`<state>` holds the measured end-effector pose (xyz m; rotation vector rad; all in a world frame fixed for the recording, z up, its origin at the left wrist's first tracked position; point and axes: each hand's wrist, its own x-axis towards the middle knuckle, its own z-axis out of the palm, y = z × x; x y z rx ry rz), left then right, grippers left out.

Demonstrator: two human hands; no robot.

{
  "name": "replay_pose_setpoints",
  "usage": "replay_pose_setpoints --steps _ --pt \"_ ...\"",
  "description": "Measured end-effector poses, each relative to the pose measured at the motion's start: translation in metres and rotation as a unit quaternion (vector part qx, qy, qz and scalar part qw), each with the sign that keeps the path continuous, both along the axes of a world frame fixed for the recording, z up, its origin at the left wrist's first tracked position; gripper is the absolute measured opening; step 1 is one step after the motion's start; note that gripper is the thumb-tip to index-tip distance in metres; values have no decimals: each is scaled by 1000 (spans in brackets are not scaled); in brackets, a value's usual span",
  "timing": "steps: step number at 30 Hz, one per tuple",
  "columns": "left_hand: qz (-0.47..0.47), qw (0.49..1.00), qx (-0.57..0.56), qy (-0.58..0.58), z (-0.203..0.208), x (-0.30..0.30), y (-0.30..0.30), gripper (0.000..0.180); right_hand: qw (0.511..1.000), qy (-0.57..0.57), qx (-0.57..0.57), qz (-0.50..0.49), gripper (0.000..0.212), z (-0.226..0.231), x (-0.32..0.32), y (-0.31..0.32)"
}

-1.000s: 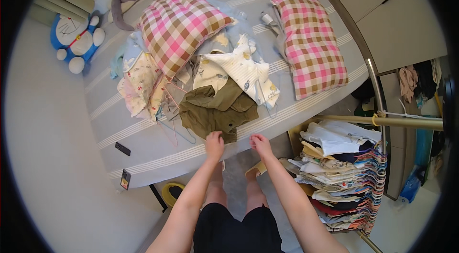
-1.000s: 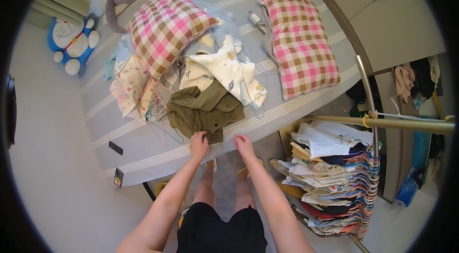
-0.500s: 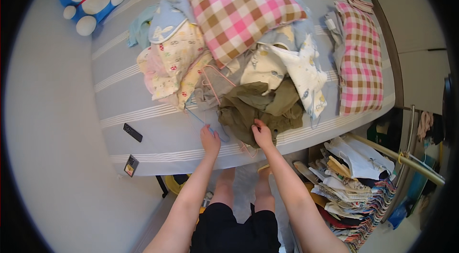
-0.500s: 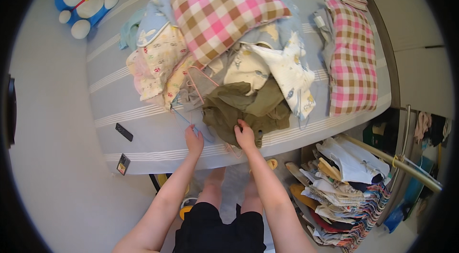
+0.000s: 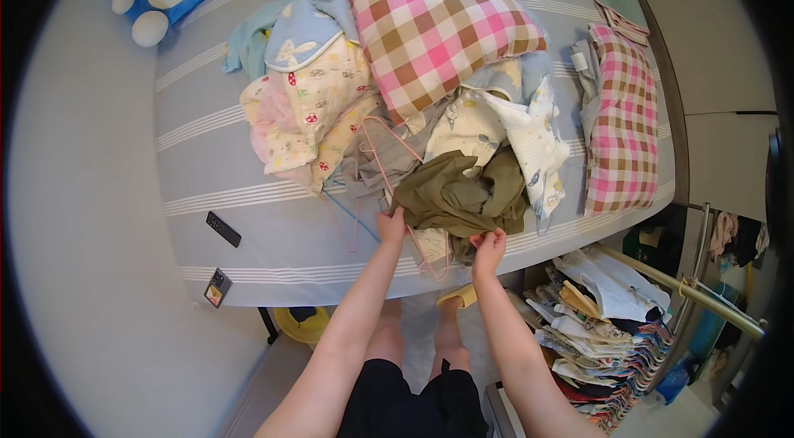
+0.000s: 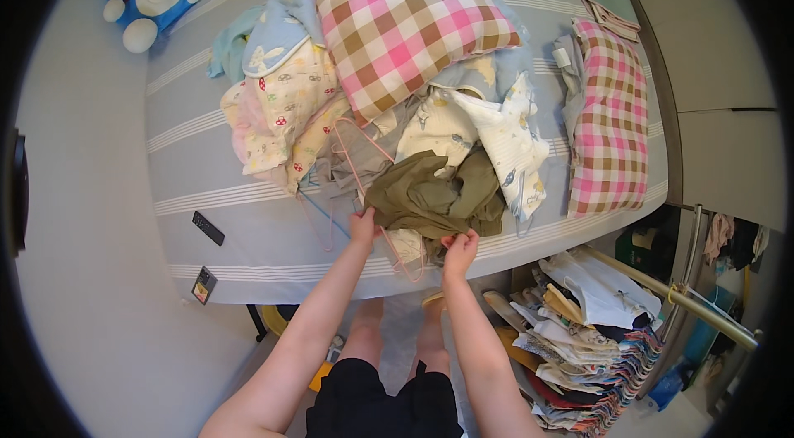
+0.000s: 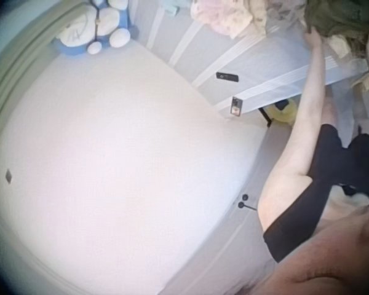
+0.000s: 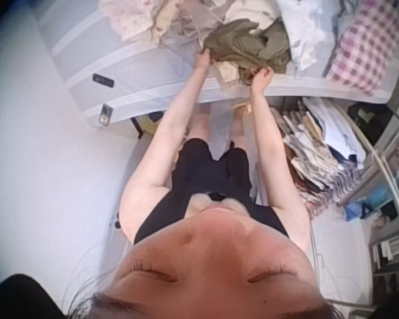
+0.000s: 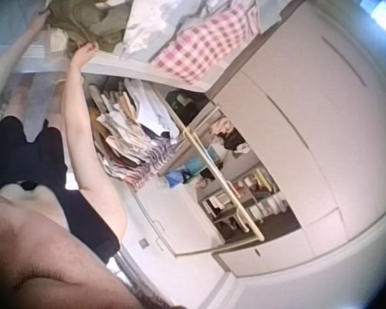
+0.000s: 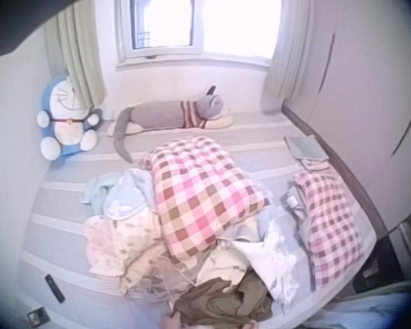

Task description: Hanging various items of clothing onto hangers and placing them on a garment rack, then putting pillowcases on pillows.

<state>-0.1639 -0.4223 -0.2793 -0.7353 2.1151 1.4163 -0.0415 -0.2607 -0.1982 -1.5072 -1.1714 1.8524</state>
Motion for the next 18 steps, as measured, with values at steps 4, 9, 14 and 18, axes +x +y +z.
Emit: replay_pose_setpoints --steps 4,9,14,18 --pt "153 948 227 -163 50 33 50 31 995 -24 -14 -97 15 3 35 39" --pt "136 972 43 187 95 42 -16 23 989 -16 -53 -134 18 11 26 36" --pt "125 958 54 253 152 56 -77 23 994 -96 1 59 21 23 14 -3" --pt "234 933 104 253 220 73 -95 25 904 -58 -115 408 29 51 14 -50"
